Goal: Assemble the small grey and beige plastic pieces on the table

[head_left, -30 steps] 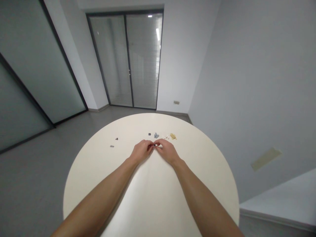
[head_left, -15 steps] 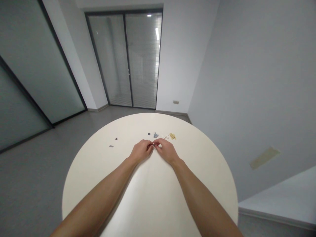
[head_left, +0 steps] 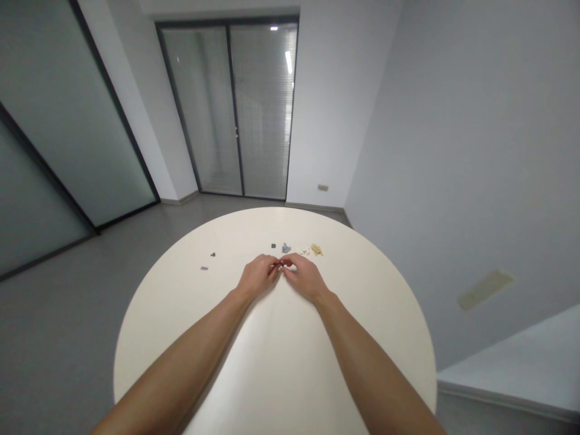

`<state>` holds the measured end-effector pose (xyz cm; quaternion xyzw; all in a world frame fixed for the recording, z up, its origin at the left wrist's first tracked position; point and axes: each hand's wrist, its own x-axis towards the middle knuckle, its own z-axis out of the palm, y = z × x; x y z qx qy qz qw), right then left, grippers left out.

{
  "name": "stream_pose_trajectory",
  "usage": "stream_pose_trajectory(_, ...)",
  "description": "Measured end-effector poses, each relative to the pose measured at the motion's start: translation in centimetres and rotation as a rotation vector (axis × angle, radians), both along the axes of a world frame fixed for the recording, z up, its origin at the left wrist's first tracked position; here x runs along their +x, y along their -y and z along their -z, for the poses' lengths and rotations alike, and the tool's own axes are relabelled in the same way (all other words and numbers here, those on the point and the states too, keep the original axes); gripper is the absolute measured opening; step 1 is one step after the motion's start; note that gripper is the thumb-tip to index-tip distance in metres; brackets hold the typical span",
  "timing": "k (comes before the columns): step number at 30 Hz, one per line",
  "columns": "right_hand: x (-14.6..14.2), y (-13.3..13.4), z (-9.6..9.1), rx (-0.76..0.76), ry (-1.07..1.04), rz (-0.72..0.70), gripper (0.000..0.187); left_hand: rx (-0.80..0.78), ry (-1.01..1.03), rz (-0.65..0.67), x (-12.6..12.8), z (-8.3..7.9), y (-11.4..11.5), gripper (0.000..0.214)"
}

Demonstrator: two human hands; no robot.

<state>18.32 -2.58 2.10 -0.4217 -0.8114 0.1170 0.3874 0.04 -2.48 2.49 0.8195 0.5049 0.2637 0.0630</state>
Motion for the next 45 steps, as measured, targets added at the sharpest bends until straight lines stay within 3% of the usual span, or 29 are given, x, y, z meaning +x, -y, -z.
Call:
stream_pose_trajectory(7, 0.01, -0.07, -0.03, 0.004, 0.021, 0.058, 0.019, 0.015, 0.047, 0.005, 0.07, 0.00, 0.01, 0.026)
stream_pose_trajectory(24, 0.06, -0.27, 0.14, 0.018, 0.003, 0.013, 0.023, -0.024, 0.085, -0.009, 0.14, -0.20, 0.15, 0.026)
stream_pose_trajectory(45, 0.19, -0.52, 0.17, 0.001, -0.033, 0.013, 0.023, -0.008, 0.002, -0.008, 0.10, -0.21, 0.25, 0.024)
